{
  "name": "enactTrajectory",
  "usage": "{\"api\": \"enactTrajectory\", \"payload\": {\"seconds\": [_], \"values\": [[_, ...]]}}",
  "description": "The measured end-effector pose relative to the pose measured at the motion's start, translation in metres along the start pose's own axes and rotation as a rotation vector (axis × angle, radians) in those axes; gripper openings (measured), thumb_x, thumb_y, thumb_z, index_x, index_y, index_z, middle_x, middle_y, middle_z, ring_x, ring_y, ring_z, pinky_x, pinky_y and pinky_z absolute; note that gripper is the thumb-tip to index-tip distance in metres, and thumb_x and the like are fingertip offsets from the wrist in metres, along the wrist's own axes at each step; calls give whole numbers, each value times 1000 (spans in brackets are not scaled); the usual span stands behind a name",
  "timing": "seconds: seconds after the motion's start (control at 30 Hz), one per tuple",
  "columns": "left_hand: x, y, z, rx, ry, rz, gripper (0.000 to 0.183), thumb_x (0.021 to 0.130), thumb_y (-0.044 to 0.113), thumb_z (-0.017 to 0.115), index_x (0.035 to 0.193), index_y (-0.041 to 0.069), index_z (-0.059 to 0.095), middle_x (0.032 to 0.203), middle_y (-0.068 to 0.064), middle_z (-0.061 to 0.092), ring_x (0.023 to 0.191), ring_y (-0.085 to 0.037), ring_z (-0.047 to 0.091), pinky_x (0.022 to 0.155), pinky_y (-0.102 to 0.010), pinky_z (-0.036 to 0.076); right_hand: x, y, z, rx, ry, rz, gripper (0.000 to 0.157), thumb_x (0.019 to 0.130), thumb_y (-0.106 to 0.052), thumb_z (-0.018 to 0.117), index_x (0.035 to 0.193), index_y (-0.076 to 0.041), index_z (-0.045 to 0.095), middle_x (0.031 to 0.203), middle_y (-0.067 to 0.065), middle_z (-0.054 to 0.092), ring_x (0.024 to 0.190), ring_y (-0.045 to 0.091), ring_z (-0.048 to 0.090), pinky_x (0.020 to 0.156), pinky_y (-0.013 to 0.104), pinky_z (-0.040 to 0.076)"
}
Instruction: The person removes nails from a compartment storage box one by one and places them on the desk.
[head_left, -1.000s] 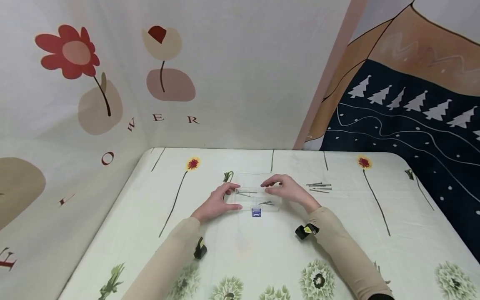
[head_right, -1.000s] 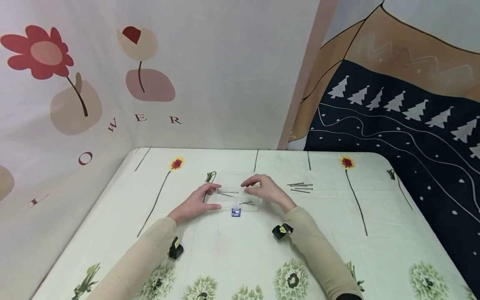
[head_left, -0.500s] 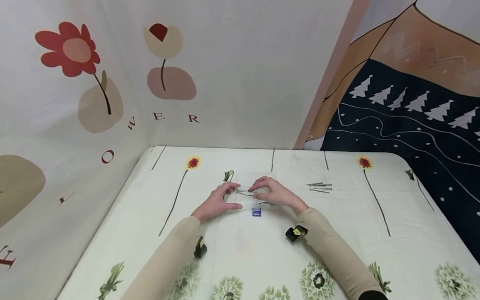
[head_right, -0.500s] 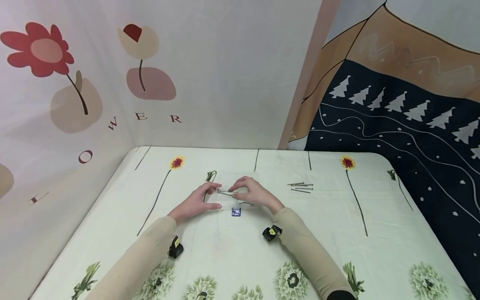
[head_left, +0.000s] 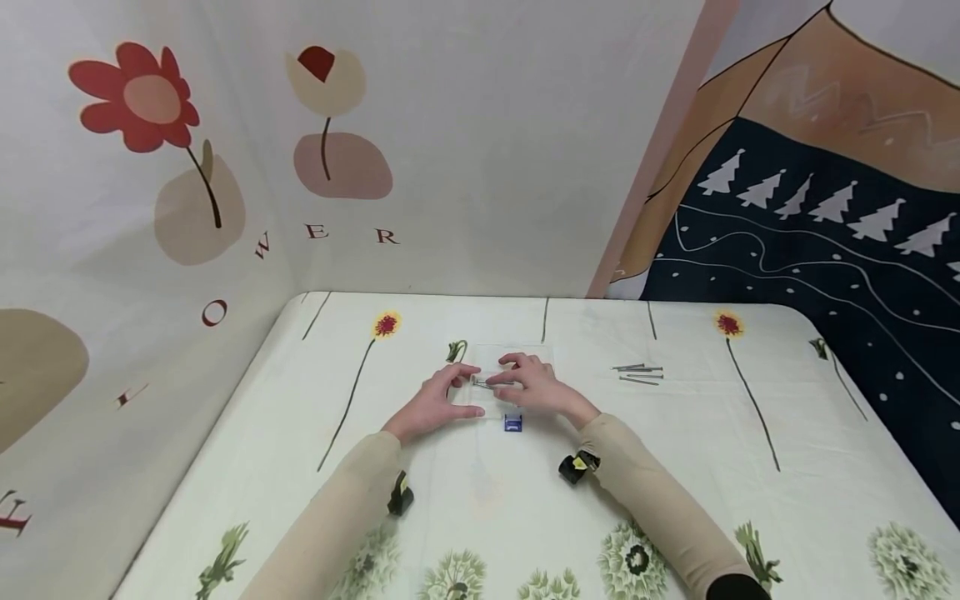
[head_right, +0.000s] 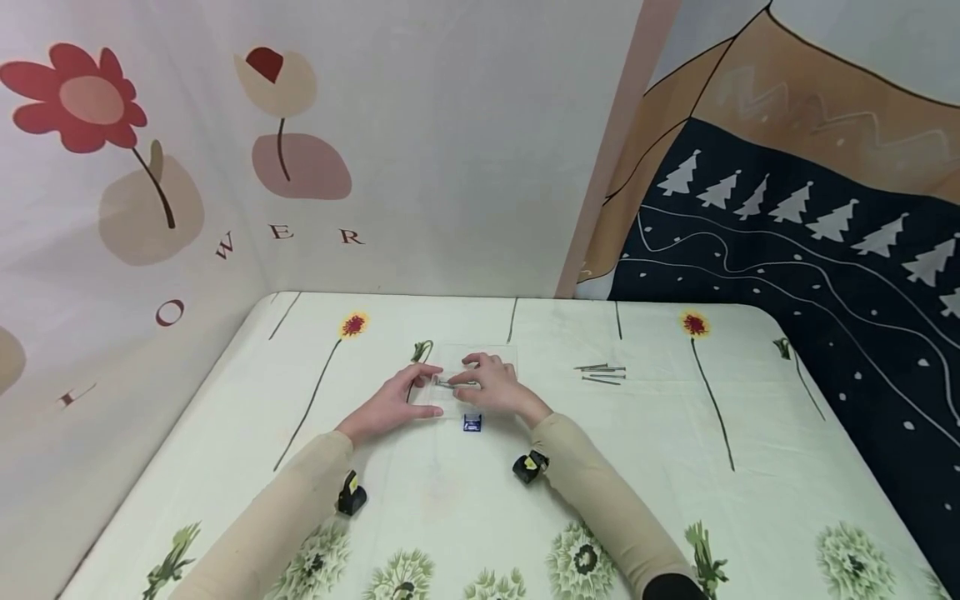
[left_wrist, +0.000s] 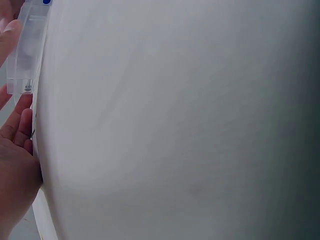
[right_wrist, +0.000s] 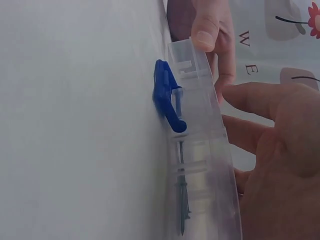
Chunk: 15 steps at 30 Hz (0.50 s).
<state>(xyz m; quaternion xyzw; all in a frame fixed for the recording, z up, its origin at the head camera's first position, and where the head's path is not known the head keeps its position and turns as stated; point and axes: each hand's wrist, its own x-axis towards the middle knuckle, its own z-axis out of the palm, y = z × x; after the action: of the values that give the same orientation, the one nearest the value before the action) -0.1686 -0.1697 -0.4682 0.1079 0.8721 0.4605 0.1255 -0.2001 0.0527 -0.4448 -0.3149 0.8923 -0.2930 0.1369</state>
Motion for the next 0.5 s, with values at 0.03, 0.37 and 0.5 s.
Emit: {"api": "enactTrajectory", "payload": {"seconds": [0.03,0.37,0.5], "values": [[0,0,0,-4,-2,3,64,79,28,82,135,20,53,124,0,52,111,-20,44,94,-45,35,0,-1,0,-12,-9,14,30,96,-25,57,121,-15,69,141,14,41,123,36,35,95,53,25],[1,-2,0,-4,-2,17,63,79,26,82,134,19,54,123,1,52,111,-20,44,93,-43,35,3,-7,-1,21,-28,60,22,95,-22,59,109,-15,74,136,9,45,122,31,34,96,54,21],[2,-3,0,2,-4,17,63,78,27,83,133,20,54,122,2,52,110,-19,44,92,-42,35,5,-10,-1,42,-35,54,20,94,-18,59,106,-10,73,131,11,46,121,33,34,96,54,21]]}}
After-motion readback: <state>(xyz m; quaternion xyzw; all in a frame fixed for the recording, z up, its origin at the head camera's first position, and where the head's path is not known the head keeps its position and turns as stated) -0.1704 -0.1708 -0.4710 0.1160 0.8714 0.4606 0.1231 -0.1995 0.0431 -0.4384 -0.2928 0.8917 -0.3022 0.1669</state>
